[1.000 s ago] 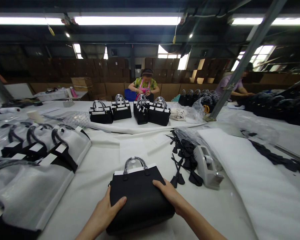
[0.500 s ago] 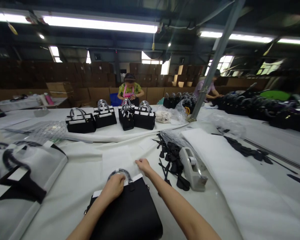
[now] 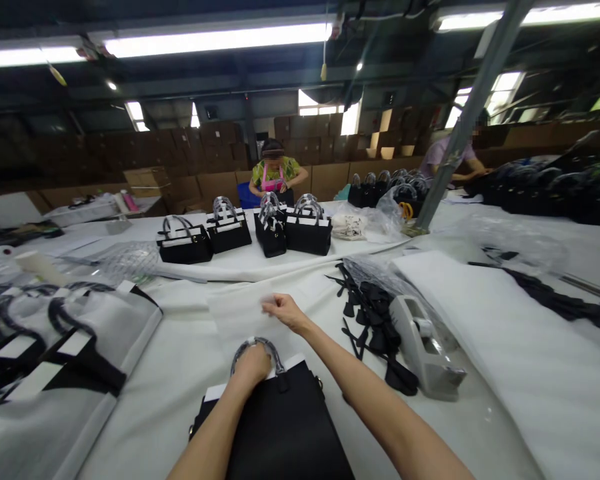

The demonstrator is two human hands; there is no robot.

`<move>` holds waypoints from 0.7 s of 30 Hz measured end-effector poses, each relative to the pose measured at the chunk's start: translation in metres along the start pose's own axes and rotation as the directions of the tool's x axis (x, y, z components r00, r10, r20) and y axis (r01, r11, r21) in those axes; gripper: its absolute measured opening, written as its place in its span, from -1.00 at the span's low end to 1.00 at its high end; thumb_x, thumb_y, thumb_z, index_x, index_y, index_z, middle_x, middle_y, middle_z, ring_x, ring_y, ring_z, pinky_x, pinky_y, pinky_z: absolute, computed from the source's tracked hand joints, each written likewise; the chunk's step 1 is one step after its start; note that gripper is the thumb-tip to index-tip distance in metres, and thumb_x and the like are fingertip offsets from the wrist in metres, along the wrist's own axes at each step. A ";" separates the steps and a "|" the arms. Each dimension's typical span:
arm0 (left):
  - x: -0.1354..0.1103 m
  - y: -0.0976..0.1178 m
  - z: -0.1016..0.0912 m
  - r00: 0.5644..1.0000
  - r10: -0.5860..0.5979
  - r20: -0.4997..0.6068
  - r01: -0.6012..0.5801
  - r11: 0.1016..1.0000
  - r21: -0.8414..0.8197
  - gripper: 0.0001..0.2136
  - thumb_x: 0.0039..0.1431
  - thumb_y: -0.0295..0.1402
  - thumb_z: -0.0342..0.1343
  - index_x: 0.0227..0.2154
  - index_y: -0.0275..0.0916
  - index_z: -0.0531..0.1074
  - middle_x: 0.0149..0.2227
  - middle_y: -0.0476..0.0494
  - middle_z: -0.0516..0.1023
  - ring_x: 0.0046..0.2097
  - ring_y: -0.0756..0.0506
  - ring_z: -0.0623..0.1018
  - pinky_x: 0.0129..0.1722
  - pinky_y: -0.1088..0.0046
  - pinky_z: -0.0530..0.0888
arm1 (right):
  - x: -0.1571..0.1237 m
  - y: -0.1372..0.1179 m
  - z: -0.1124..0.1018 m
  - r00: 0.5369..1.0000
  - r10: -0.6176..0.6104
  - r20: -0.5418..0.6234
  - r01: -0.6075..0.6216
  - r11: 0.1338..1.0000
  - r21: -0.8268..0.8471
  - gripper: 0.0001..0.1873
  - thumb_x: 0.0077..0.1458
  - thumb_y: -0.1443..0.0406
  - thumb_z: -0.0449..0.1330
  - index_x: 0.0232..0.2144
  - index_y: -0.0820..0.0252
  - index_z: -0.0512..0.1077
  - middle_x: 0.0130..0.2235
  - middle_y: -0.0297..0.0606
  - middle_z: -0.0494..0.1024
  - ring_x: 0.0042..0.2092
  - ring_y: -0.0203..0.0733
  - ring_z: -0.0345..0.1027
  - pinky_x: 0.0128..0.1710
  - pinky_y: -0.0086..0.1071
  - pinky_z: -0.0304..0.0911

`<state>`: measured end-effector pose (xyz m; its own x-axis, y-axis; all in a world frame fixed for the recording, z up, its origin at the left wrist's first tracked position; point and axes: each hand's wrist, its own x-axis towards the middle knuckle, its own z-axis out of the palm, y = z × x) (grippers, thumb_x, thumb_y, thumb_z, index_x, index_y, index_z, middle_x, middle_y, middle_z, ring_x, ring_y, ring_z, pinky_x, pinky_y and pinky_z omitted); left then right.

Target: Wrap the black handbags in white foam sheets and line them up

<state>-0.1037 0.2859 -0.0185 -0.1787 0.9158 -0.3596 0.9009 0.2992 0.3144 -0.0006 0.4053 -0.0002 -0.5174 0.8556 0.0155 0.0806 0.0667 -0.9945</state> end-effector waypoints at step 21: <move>-0.023 0.002 -0.015 0.988 0.105 -0.112 -0.113 0.991 -0.069 -0.66 0.04 -0.26 0.03 -0.14 -0.30 0.43 -0.11 -0.38 0.55 -0.04 -0.25 0.52 -0.06 0.32 0.38 | -0.073 0.034 -0.007 0.894 0.312 0.321 -0.361 0.926 0.107 -0.83 -0.31 0.43 0.21 -0.52 0.27 0.51 -0.51 -0.31 0.54 -0.47 -0.24 0.38 -0.43 -0.43 0.28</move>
<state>-0.1036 0.2696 0.0038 -0.1262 0.9664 -0.2241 0.8858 0.2115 0.4131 0.0458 0.3484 -0.0341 -0.7114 0.6208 -0.3294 0.1702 -0.3025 -0.9378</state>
